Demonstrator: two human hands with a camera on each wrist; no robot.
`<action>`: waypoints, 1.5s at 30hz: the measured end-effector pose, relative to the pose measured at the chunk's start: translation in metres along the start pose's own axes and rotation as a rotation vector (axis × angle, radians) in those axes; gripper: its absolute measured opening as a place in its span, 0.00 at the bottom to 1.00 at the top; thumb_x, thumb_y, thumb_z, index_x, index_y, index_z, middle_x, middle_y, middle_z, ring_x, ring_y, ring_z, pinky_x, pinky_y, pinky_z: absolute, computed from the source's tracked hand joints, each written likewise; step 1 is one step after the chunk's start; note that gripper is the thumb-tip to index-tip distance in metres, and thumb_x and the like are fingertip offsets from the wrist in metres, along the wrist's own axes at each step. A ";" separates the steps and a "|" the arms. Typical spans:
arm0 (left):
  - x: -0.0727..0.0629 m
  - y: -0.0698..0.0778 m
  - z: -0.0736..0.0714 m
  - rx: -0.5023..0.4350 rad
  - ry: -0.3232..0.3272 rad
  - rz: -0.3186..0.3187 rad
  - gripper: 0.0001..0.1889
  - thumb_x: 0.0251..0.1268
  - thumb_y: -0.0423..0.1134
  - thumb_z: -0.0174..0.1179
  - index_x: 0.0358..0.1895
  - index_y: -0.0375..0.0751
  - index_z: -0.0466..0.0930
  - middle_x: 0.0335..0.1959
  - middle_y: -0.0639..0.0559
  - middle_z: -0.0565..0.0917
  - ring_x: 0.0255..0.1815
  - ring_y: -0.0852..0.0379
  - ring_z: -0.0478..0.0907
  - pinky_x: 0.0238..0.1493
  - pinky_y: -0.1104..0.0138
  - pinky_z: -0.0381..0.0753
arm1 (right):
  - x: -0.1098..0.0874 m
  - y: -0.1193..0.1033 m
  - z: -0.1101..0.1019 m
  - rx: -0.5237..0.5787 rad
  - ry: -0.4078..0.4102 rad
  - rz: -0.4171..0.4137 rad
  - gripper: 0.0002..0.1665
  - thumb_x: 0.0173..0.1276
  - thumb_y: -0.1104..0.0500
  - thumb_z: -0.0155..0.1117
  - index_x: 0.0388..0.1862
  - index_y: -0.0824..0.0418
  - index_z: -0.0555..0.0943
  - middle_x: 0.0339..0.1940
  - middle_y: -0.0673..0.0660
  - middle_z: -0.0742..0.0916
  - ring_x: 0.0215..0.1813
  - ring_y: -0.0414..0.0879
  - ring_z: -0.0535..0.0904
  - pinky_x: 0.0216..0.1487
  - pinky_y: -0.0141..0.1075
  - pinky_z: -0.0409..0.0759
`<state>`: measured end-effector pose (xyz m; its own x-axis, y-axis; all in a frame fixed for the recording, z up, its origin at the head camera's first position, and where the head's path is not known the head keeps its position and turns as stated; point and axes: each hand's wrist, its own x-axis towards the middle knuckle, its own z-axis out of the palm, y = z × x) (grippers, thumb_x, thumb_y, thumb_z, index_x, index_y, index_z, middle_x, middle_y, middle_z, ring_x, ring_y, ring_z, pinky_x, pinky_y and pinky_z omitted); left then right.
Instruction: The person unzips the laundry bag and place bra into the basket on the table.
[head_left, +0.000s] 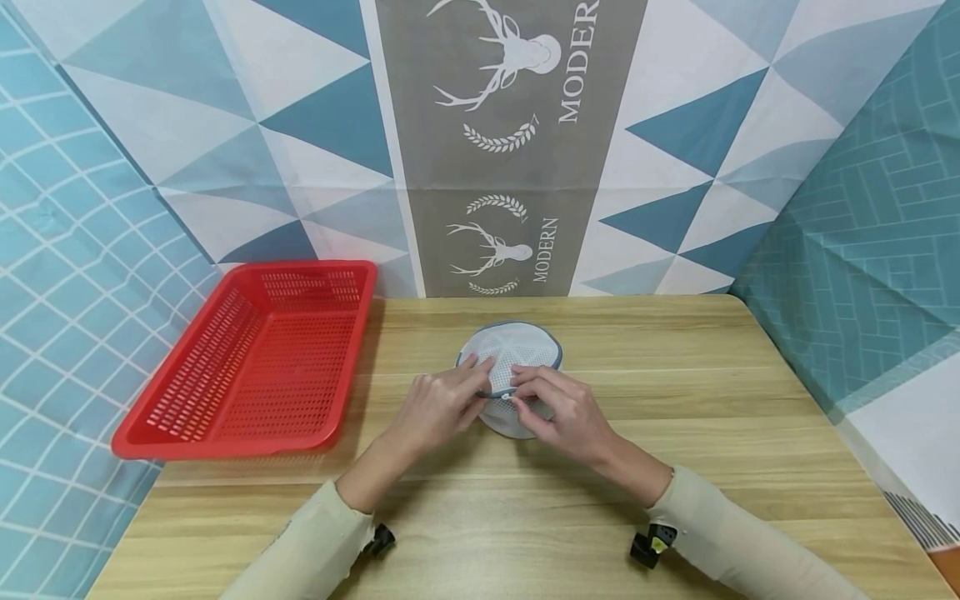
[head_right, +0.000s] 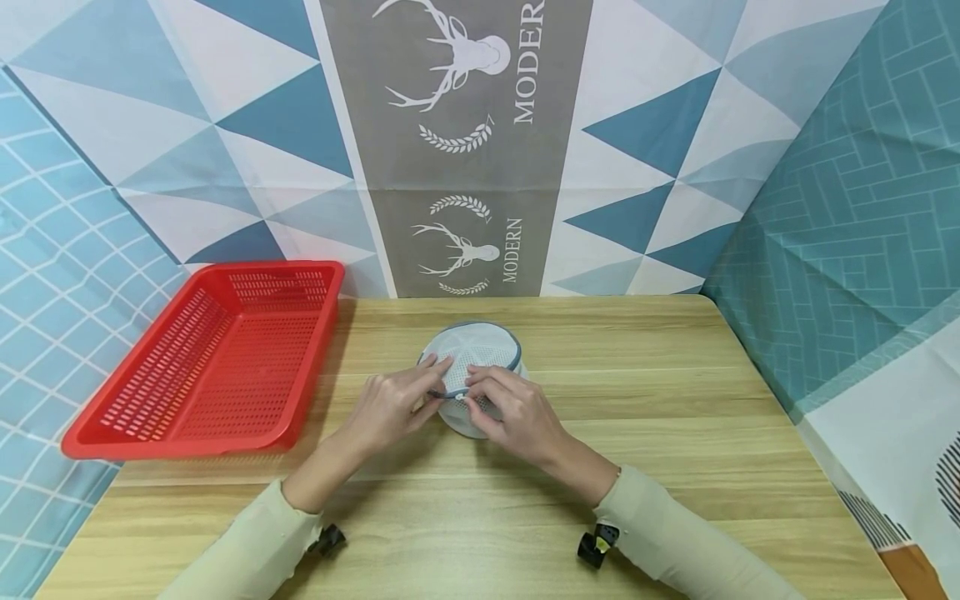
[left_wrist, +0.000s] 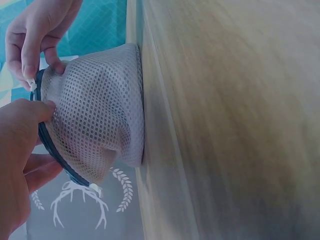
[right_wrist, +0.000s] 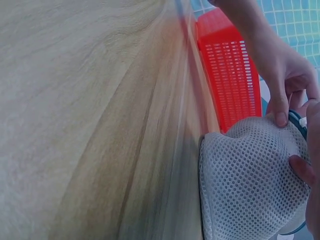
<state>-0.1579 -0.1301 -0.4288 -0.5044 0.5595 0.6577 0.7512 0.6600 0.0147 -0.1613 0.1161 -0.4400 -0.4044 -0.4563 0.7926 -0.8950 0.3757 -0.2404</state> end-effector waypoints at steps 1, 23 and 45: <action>0.000 0.000 0.000 0.000 0.003 -0.007 0.16 0.58 0.37 0.87 0.39 0.47 0.85 0.61 0.42 0.95 0.57 0.42 0.97 0.17 0.71 0.65 | 0.000 0.000 0.000 -0.002 0.000 0.001 0.04 0.69 0.68 0.77 0.38 0.63 0.89 0.46 0.58 0.96 0.56 0.57 0.97 0.54 0.42 0.95; 0.000 0.002 0.002 -0.042 0.002 0.001 0.16 0.55 0.30 0.83 0.40 0.46 0.83 0.61 0.38 0.95 0.56 0.37 0.96 0.21 0.60 0.85 | -0.001 -0.001 0.001 -0.011 0.002 -0.021 0.03 0.69 0.67 0.77 0.37 0.62 0.89 0.45 0.57 0.96 0.56 0.57 0.97 0.58 0.43 0.94; 0.000 0.002 0.001 -0.005 0.009 -0.037 0.18 0.55 0.38 0.88 0.40 0.48 0.85 0.59 0.41 0.96 0.57 0.41 0.97 0.17 0.71 0.64 | 0.000 -0.001 0.004 -0.004 0.013 -0.030 0.03 0.74 0.66 0.74 0.37 0.63 0.89 0.45 0.58 0.95 0.55 0.57 0.97 0.56 0.43 0.95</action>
<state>-0.1567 -0.1289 -0.4295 -0.5281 0.5298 0.6637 0.7339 0.6779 0.0429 -0.1609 0.1130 -0.4418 -0.3750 -0.4572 0.8064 -0.9059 0.3652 -0.2142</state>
